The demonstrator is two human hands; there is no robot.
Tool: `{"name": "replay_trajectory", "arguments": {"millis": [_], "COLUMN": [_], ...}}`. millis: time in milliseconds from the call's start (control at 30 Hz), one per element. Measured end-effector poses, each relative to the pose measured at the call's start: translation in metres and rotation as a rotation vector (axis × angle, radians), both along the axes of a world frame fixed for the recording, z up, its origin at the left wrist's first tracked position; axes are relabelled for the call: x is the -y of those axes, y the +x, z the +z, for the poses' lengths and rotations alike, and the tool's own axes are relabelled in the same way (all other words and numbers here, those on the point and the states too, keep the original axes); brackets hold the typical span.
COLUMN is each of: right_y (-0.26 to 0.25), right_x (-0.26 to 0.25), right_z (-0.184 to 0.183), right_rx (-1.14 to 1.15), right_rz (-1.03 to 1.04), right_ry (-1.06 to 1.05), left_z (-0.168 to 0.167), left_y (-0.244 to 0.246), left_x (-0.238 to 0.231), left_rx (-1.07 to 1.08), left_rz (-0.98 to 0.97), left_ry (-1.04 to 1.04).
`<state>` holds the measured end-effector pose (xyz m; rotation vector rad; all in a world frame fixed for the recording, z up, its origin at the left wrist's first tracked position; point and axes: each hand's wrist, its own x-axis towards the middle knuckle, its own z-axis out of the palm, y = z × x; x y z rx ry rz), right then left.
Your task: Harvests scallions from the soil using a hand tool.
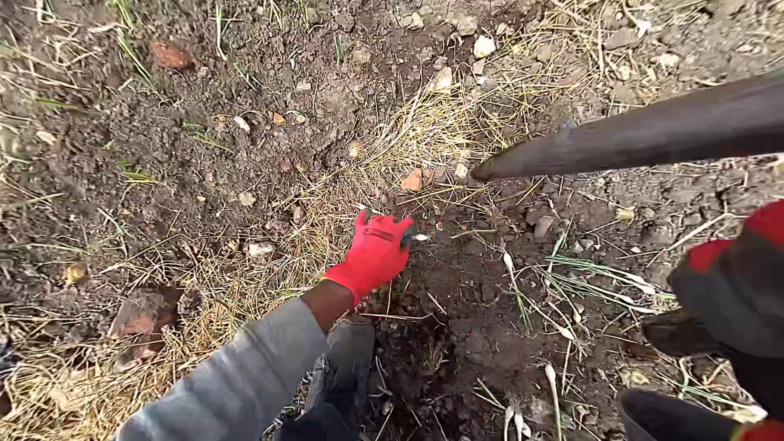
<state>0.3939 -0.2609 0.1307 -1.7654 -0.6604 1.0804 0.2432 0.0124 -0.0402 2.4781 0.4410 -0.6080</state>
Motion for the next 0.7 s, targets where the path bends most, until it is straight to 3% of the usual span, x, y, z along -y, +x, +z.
{"name": "replay_trajectory", "arguments": {"millis": [67,133,167,233,300,400,500,567,633,700], "right_y": [-0.074,-0.133,-0.147,-0.152,-0.153,-0.172,-0.207,-0.218,-0.205,-0.191], "right_x": [-0.085,-0.119,-0.118,-0.100,-0.057,0.015,0.042,0.036,0.027,0.032], "right_z": [-0.084,-0.174,-0.192,-0.176,-0.123,-0.067,-0.100,-0.131,-0.125,-0.091], "right_rx": [0.069,0.003,-0.065,-0.125,-0.075,-0.008,-0.010,-0.073,-0.138,-0.106], "right_rz": [-0.314,-0.374,-0.361,-0.407,-0.569,-0.642,-0.517,-0.489,-0.490,-0.557], "right_ry": [-0.328,-0.479,-0.515,-0.487,-0.399,-0.233,-0.415,-0.505,-0.524,-0.474], "left_z": [0.023,0.035,0.031,-0.003,-0.047,-0.043,-0.009,0.003,-0.009,-0.024], "left_y": [-0.010,-0.001,0.003,-0.005,-0.034,-0.040,-0.008,0.031,0.070,0.083], "left_x": [-0.038,-0.045,-0.034,-0.001,0.030,0.038,0.043,0.077,0.123,0.163], "left_rx": [0.065,0.000,-0.082,-0.300,-0.389,-0.338,-0.233,-0.048,0.030,0.005], "left_rz": [-0.056,-0.158,-0.235,-0.423,-0.536,-0.461,-0.457,-0.473,-0.522,-0.549], "left_ry": [0.205,0.332,0.342,0.252,0.149,0.156,0.233,0.200,0.084,-0.027]}}
